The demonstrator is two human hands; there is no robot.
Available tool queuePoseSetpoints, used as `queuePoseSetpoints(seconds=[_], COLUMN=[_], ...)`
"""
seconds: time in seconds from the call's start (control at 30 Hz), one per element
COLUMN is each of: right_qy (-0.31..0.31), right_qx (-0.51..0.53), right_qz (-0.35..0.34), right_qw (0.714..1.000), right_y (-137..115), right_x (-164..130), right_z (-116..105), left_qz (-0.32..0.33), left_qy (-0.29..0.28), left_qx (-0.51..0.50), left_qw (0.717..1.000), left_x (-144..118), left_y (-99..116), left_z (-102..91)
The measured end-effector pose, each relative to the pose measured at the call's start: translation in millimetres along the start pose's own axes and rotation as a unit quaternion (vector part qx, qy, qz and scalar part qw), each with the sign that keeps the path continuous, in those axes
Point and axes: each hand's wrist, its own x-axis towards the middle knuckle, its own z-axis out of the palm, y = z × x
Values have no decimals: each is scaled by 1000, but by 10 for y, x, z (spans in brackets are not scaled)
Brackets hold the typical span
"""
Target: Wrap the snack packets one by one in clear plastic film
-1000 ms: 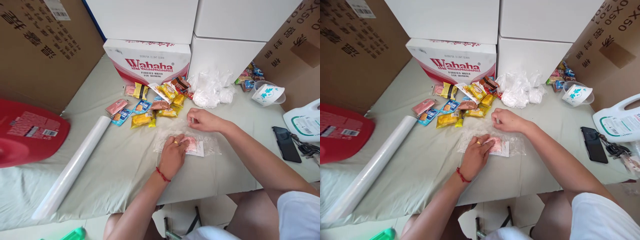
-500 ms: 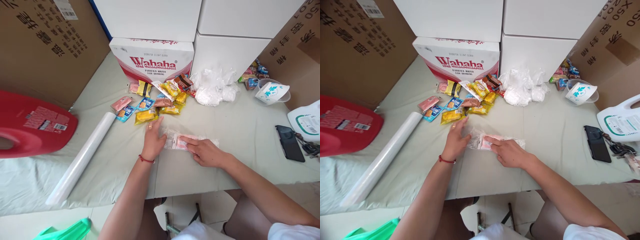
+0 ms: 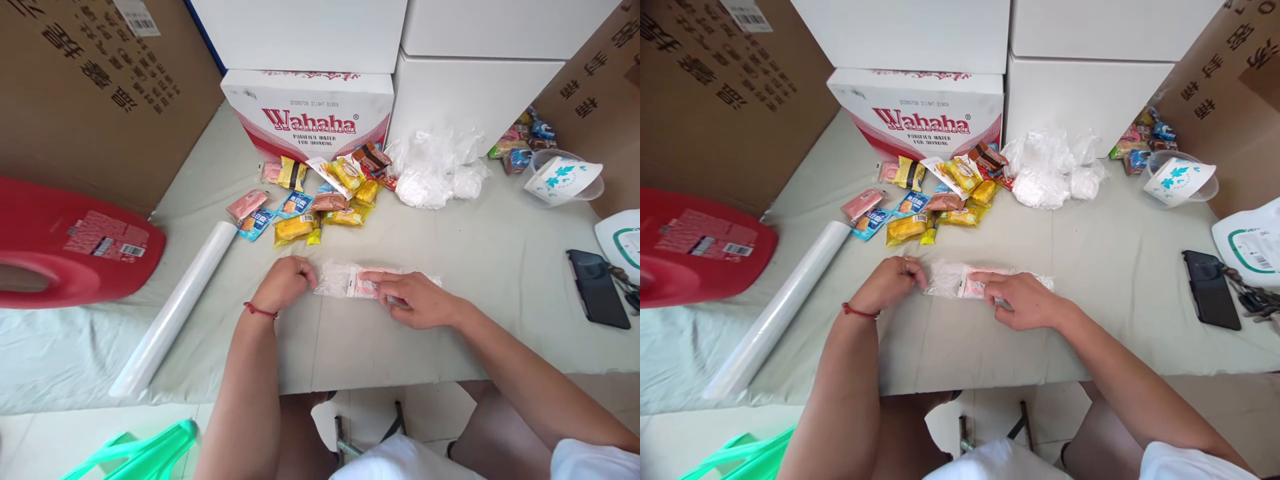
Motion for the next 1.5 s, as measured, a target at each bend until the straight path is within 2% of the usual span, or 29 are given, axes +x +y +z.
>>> queuePoseSetpoints(seconds=[0.1, 0.17, 0.23, 0.3, 0.4, 0.6, 0.73, 0.8, 0.97, 1.1, 1.27, 1.4, 1.5], right_qy=[25, 70, 131, 169, 170, 162, 118, 103, 107, 194, 324, 363, 363], right_qx=[102, 144, 160, 157, 138, 88, 5, -40, -112, -88, -91, 1, 37], right_qz=[-19, -17, 2, 27, 36, 56, 34, 31, 65, 59, 20, 51, 73], right_qw=[994, 987, 978, 973, 975, 981, 992, 993, 986, 975, 941, 931, 928], right_y=[44, 66, 73, 68, 55, 56, 43, 25, -19, -16, 18, 13, 6], right_x=[-54, -87, -107, -110, -88, -48, -50, -40, 5, 8, 12, 47, 69], right_z=[48, 114, 176, 217, 245, 288, 310, 323, 382, 463, 538, 537, 525], left_qz=[-45, -41, -7, 63, 152, 168, 195, 180, 121, 24, 22, 18, 6], left_qy=[106, 160, 189, 177, 120, 87, 7, -17, 31, 23, 21, 20, 9], left_qx=[40, 39, 25, 8, -9, -28, -24, -13, 8, 62, 78, 28, 44], left_qw=[992, 986, 982, 982, 981, 982, 981, 983, 992, 998, 996, 999, 999], left_x=[17, 42, 54, 47, 25, -48, -200, -256, -217, -90, -30, -49, -33], left_y=[9, 60, 127, 200, 299, 329, 249, 211, 187, 221, 217, 180, 179], left_z=[65, 136, 192, 218, 229, 176, 30, -31, -20, 114, 192, 146, 138])
